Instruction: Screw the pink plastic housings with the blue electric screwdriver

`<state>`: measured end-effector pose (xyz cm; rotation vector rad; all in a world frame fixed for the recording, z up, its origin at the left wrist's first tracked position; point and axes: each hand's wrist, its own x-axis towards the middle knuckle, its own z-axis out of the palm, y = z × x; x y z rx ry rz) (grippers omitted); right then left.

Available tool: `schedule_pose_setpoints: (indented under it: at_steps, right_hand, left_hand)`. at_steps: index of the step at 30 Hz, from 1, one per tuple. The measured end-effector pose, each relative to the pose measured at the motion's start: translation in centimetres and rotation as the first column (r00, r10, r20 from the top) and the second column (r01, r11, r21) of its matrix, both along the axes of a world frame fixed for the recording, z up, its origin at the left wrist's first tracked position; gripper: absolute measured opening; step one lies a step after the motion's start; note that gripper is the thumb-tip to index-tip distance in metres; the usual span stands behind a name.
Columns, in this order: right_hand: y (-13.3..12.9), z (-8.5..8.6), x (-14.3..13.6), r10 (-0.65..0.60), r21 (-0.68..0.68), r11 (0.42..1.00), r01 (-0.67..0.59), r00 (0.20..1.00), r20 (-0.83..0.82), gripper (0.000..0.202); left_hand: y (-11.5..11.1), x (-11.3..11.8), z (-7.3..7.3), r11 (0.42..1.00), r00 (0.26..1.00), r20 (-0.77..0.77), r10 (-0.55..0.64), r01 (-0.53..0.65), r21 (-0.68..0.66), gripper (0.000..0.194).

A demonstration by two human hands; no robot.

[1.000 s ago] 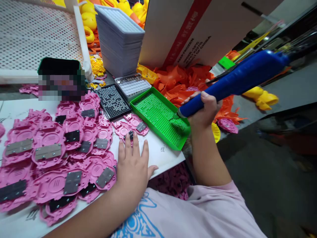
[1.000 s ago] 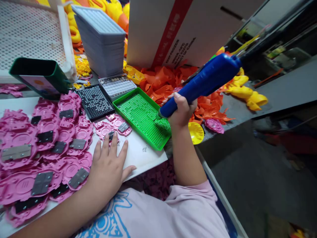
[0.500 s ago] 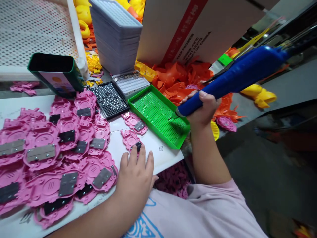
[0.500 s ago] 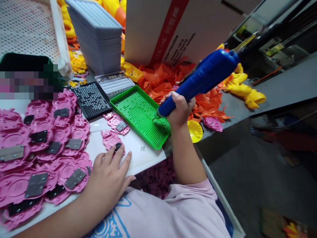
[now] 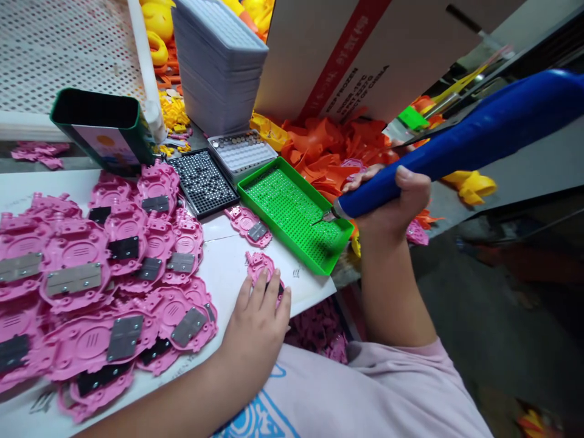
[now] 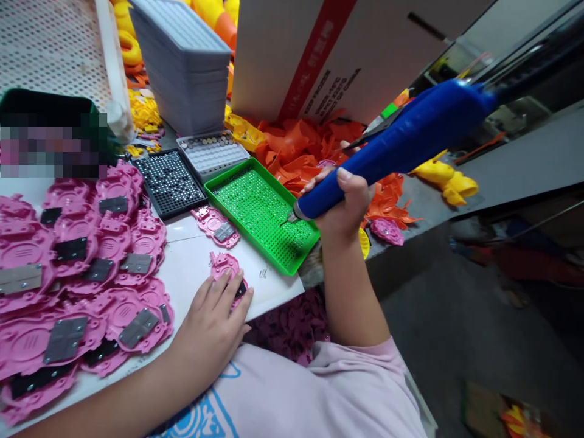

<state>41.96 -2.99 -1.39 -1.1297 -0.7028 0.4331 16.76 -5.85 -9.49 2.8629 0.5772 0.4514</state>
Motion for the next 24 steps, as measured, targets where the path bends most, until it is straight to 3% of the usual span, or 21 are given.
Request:
schedule_pose_setpoints:
  at_steps: [1,3,9,16,24]
  right_hand:
    - [-0.3,0.4,-0.8,-0.058,0.043,0.997,0.056,0.997,0.041,0.018]
    - [-0.8,1.0,-2.8,-0.051,0.073,0.996,0.047,0.997,0.056,0.014]
    - [-1.7,0.7,-7.5,0.233,0.084,0.969,-0.233,0.972,0.010,0.022]
    - [-0.7,-1.2,-9.0,0.297,0.074,0.953,-0.294,0.955,-0.024,0.037]
    - [-0.6,-1.9,-8.9,0.350,0.121,0.931,-0.345,0.937,-0.022,0.028]
  left_hand:
    - [0.0,0.0,-0.1,1.000,1.000,-0.002,0.002,-0.002,0.001,0.033]
    - [0.0,-0.1,-0.2,1.000,1.000,0.008,-0.003,0.003,0.015,0.031]
    - [-0.1,-0.4,-0.4,0.996,0.997,0.058,-0.050,0.046,0.072,0.028]
    - [0.1,-0.5,-0.6,0.995,0.995,0.044,-0.086,0.083,0.056,0.030]
    - [0.1,-0.3,-0.4,0.997,0.996,0.036,-0.076,0.075,0.032,0.028]
